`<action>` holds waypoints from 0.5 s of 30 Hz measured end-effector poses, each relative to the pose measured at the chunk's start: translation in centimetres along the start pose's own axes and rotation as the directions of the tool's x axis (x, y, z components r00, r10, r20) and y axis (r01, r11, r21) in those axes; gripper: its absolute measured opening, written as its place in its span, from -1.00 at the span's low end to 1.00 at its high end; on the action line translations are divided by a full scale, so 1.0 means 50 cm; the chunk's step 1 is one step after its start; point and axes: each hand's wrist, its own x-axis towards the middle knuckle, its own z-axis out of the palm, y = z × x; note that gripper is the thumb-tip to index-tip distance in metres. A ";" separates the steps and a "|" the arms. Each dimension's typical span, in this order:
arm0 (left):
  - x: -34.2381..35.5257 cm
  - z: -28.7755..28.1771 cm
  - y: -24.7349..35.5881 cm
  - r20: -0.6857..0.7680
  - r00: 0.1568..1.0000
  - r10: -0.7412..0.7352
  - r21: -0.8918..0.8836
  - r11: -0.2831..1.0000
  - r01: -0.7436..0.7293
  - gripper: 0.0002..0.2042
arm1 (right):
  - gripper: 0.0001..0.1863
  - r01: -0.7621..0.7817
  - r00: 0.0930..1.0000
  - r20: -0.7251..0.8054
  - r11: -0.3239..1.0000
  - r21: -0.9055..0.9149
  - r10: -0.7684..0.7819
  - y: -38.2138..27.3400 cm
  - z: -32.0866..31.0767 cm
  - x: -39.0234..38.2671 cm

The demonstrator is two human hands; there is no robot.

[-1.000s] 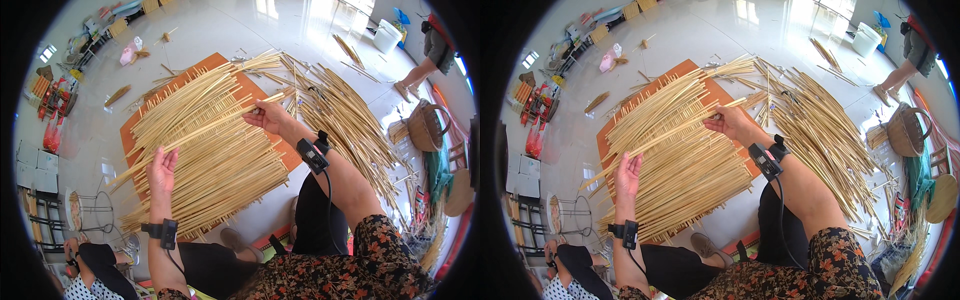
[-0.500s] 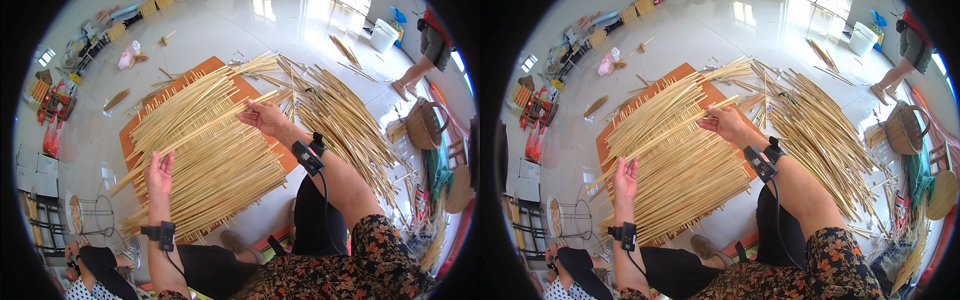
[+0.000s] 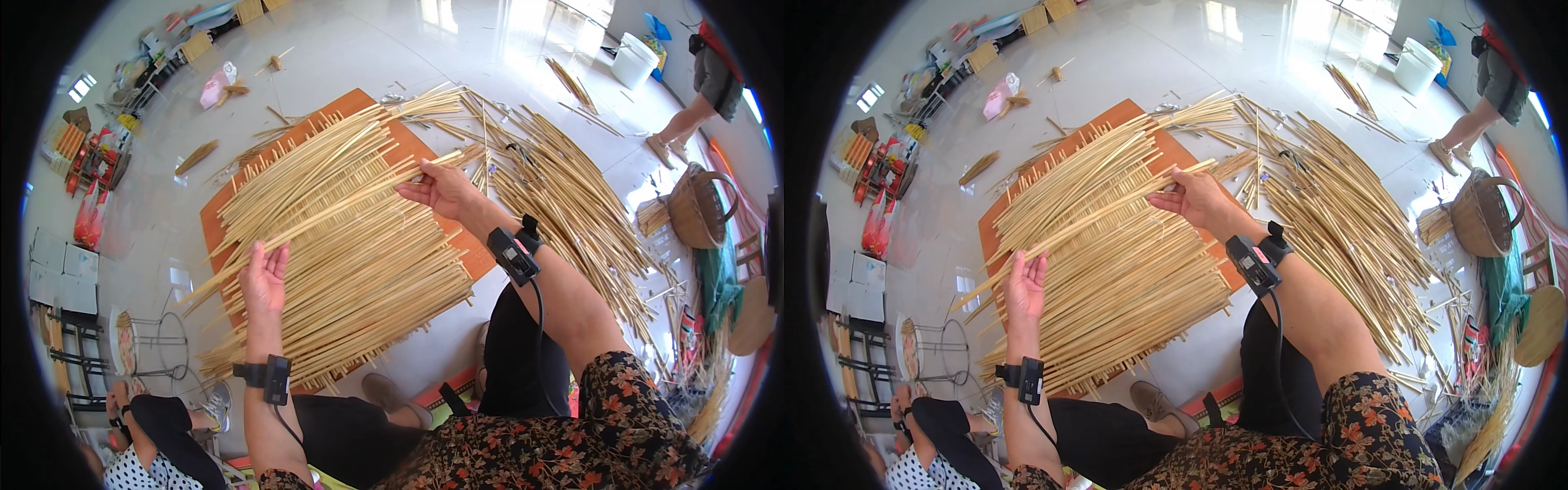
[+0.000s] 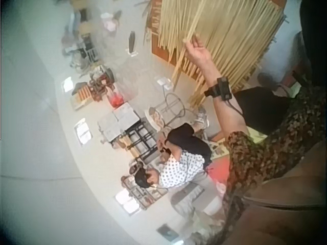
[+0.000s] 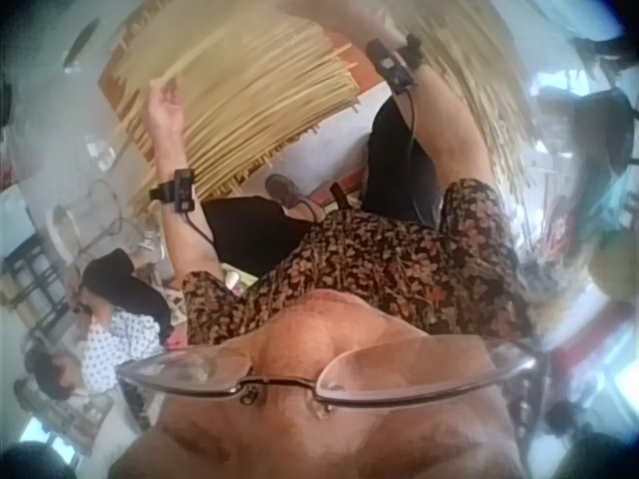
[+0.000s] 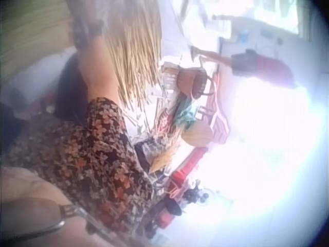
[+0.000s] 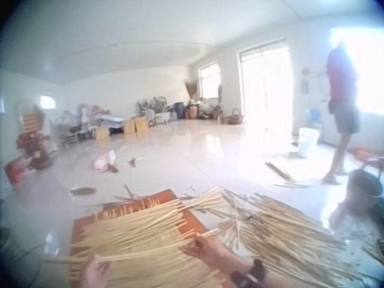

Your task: The person weaves thin bamboo strips into a mat by hand, repeatedly inserting and adjusting strips to form a grid pattern. The person works on a large partially completed mat laid on an orange board, handling individual strips one at a time.

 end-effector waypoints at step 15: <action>-0.003 0.009 -0.005 0.062 0.997 0.036 -0.071 0.997 -0.032 -0.79 | -0.77 0.123 0.992 0.015 0.989 -0.077 -0.122 0.012 -0.042 0.032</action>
